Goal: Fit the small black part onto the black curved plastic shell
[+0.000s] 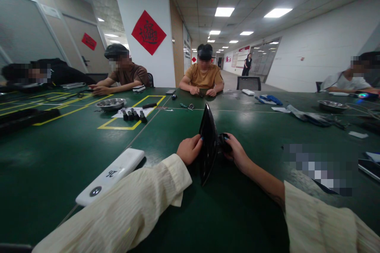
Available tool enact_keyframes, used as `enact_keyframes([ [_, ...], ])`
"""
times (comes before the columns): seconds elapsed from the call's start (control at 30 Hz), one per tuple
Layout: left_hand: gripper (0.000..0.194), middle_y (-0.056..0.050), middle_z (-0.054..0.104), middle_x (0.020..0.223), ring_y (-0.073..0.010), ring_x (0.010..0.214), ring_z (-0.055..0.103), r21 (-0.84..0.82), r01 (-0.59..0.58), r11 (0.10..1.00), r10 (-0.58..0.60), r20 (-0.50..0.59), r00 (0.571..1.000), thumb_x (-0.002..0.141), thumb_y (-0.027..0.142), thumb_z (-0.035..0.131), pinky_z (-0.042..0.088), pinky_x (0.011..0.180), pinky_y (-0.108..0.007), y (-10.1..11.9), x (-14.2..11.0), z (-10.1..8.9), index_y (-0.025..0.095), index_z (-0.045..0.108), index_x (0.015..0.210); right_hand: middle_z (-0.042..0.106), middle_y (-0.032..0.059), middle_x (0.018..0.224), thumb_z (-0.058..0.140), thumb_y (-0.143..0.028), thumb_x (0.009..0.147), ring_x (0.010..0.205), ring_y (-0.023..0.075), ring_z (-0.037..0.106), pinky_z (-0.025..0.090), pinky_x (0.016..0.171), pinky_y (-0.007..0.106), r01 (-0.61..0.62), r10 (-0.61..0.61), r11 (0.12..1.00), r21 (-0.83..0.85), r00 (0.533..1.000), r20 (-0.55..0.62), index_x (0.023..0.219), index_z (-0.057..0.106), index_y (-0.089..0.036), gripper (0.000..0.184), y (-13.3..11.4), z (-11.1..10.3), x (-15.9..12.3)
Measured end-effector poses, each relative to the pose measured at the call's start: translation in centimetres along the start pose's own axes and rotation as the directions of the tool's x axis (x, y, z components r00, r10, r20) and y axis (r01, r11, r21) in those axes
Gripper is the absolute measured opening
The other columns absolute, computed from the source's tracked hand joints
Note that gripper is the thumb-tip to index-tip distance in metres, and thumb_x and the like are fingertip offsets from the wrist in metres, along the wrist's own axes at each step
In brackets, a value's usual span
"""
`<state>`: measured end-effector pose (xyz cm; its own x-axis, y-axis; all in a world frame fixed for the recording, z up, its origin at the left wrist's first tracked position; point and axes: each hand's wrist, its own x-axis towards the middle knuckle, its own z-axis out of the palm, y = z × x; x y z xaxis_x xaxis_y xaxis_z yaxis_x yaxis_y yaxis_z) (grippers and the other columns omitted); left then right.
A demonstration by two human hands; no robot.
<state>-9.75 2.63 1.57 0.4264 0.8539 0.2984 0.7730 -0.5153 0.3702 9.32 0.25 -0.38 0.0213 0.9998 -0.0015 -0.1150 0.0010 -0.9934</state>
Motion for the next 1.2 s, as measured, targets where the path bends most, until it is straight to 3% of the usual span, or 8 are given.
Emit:
enact_keyframes([
  [0.23,0.052,-0.003,0.059,0.064,-0.015,0.06,0.055,-0.074,0.013,0.997,-0.011,0.024,1.0,0.091,0.042,0.018,0.033,0.058,-0.024,-0.12,0.1,-0.04,0.018,0.06,0.074,0.049,-0.0042,0.066,0.048,-0.045,0.075,0.044,0.0072,0.043,0.021,0.034,0.015,0.021,-0.021,1.0,0.001,1.0,0.018,0.1,0.048,-0.025,0.031,0.01,-0.13,-0.09],
  [0.53,0.051,-0.003,0.057,0.064,-0.0148,0.062,0.053,-0.159,-0.032,0.987,0.039,0.038,0.999,0.09,0.042,0.019,0.034,0.06,-0.024,-0.37,0.18,0.06,0.015,0.058,0.07,0.051,-0.0047,0.067,0.047,-0.044,0.076,0.041,0.0064,0.041,0.02,0.033,0.015,0.008,-0.008,1.0,-0.025,1.0,0.0,0.103,0.047,-0.026,0.033,0.63,-0.39,0.35],
  [0.77,0.063,-0.001,0.042,0.05,-0.0116,0.049,0.04,-0.118,0.062,0.991,-0.054,0.064,0.996,0.088,0.051,0.013,0.027,0.052,-0.025,-0.59,0.36,0.66,0.015,0.051,0.053,0.049,-0.0052,0.064,0.048,-0.043,0.075,0.041,0.0068,0.04,0.02,0.034,0.016,0.015,-0.016,1.0,0.002,1.0,0.009,0.101,0.047,-0.025,0.032,0.64,-0.37,0.39],
  [1.03,0.048,-0.005,0.062,0.075,-0.018,0.071,0.057,-0.1,0.084,0.991,-0.081,0.039,0.996,0.09,0.044,0.019,0.037,0.063,-0.027,-0.03,0.16,0.26,0.018,0.057,0.08,0.051,-0.0042,0.067,0.048,-0.043,0.075,0.043,0.0067,0.041,0.02,0.034,0.015,0.008,-0.008,1.0,-0.013,1.0,0.006,0.101,0.048,-0.026,0.032,0.3,-0.2,0.21],
  [1.2,0.036,-0.002,0.061,0.072,-0.017,0.068,0.058,-0.054,0.037,0.998,-0.037,0.011,0.999,0.091,0.039,0.021,0.037,0.063,-0.026,-0.07,0.03,0.1,0.02,0.051,0.084,0.049,-0.0044,0.065,0.048,-0.042,0.073,0.042,0.007,0.042,0.02,0.032,0.015,0.0,0.0,1.0,-0.019,1.0,-0.004,0.1,0.047,-0.025,0.033,0.25,-0.09,0.27],
])
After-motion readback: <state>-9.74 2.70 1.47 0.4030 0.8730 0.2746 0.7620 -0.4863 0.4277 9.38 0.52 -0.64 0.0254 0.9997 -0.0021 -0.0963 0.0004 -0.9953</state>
